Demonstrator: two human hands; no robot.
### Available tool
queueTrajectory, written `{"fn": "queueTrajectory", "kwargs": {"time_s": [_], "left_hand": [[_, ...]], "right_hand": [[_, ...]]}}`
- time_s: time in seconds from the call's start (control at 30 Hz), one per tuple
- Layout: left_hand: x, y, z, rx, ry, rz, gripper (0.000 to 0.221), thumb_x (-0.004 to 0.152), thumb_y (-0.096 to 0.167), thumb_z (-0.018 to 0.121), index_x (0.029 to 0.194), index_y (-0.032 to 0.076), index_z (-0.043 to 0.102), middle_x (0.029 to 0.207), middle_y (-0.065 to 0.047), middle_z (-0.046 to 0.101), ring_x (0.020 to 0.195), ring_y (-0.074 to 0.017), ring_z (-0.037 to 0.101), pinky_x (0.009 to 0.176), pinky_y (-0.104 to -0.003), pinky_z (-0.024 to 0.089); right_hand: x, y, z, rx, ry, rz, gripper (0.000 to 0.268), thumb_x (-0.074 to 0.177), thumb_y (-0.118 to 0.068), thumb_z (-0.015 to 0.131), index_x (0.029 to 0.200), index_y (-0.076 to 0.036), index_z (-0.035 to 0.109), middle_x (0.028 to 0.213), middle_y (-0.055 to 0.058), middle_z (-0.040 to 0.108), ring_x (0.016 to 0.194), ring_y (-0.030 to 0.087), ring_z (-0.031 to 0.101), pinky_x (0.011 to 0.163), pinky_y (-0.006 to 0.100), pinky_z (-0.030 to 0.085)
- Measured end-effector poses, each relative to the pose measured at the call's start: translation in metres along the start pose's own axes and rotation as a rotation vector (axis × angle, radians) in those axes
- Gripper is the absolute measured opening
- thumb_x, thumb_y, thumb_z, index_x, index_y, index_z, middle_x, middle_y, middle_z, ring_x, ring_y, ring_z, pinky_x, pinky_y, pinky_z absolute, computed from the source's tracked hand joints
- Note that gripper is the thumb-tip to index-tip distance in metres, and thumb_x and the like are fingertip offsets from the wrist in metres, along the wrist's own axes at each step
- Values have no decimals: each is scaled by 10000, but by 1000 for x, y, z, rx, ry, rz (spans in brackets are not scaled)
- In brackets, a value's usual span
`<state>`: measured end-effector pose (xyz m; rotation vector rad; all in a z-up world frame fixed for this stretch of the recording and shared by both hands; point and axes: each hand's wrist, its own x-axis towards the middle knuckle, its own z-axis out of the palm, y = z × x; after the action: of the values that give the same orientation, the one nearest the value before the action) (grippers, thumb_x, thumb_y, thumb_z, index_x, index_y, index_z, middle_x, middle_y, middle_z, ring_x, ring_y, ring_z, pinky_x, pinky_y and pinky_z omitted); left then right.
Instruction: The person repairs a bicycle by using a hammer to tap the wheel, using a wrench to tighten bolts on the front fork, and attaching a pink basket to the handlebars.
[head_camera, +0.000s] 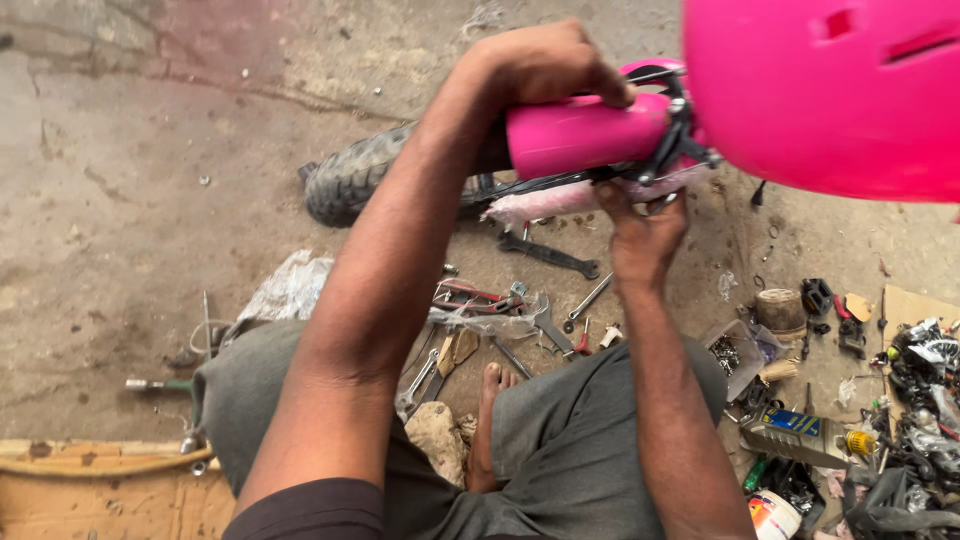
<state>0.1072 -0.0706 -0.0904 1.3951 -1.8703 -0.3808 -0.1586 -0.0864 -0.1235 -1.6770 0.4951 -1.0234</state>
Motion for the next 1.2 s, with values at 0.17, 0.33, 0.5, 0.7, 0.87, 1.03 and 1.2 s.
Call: {"fn": "queueTrajectory", "kwargs": {"time_s": [0.17, 0.33, 0.5, 0.7, 0.87, 1.03, 1.2], "left_hand": [[-1, -5, 1, 174, 0, 265, 364, 982, 294, 582, 1282, 232, 779, 1202, -104, 768, 1007, -314, 720, 881, -426, 557], [-21, 42, -14, -195, -21, -338, 382, 916, 474, 673, 1121, 177, 797, 1073, -74, 783, 961, -204, 742, 853, -369, 564], [-30, 67, -27, -307, -2, -499, 459, 898, 519, 675, 1084, 116, 792, 986, -108, 796, 871, -199, 727, 791, -365, 560], [-37, 74, -23, -430, 58, -571, 490, 889, 486, 696, 1147, 76, 769, 1036, -102, 803, 909, -176, 737, 807, -357, 576], [-38, 75, -14, -559, 65, -527, 514, 869, 424, 746, 1242, 71, 735, 1107, -110, 798, 974, -187, 749, 860, -363, 591], [-36, 72, -12, -526, 75, -559, 545, 815, 449, 767, 1214, 79, 744, 1082, -115, 797, 948, -196, 741, 842, -373, 589], [-36, 68, -8, -441, -7, -610, 499, 837, 454, 751, 1140, 60, 783, 1016, -142, 798, 874, -234, 736, 798, -418, 576]], "right_hand": [[0, 2, 9, -192, 83, -132, 481, 868, -74, 895, 1270, -47, 632, 1180, 43, 720, 1116, 165, 674, 1038, 354, 545], [3, -1, 9, 17, 64, -63, 510, 806, -83, 901, 1238, -60, 632, 1128, 16, 719, 1057, 137, 676, 996, 333, 543], [3, 4, -3, -141, -3, -25, 427, 804, -134, 914, 1151, -55, 679, 1060, 12, 737, 990, 125, 688, 924, 315, 561], [1, 12, -27, -51, -110, 60, 310, 914, -191, 839, 1144, -49, 687, 1068, 38, 738, 1024, 139, 713, 940, 310, 595], [1, 14, -23, 38, -111, 57, 412, 871, -150, 864, 1165, -54, 592, 1079, 48, 701, 1023, 148, 731, 943, 323, 637], [4, 8, -7, 97, -51, 152, 458, 817, -71, 884, 1179, -25, 607, 1090, 58, 709, 1014, 153, 714, 935, 317, 624], [5, 3, 10, -129, 171, 66, 509, 734, -75, 921, 1165, -39, 652, 1074, 47, 733, 976, 164, 703, 884, 320, 603]]}}
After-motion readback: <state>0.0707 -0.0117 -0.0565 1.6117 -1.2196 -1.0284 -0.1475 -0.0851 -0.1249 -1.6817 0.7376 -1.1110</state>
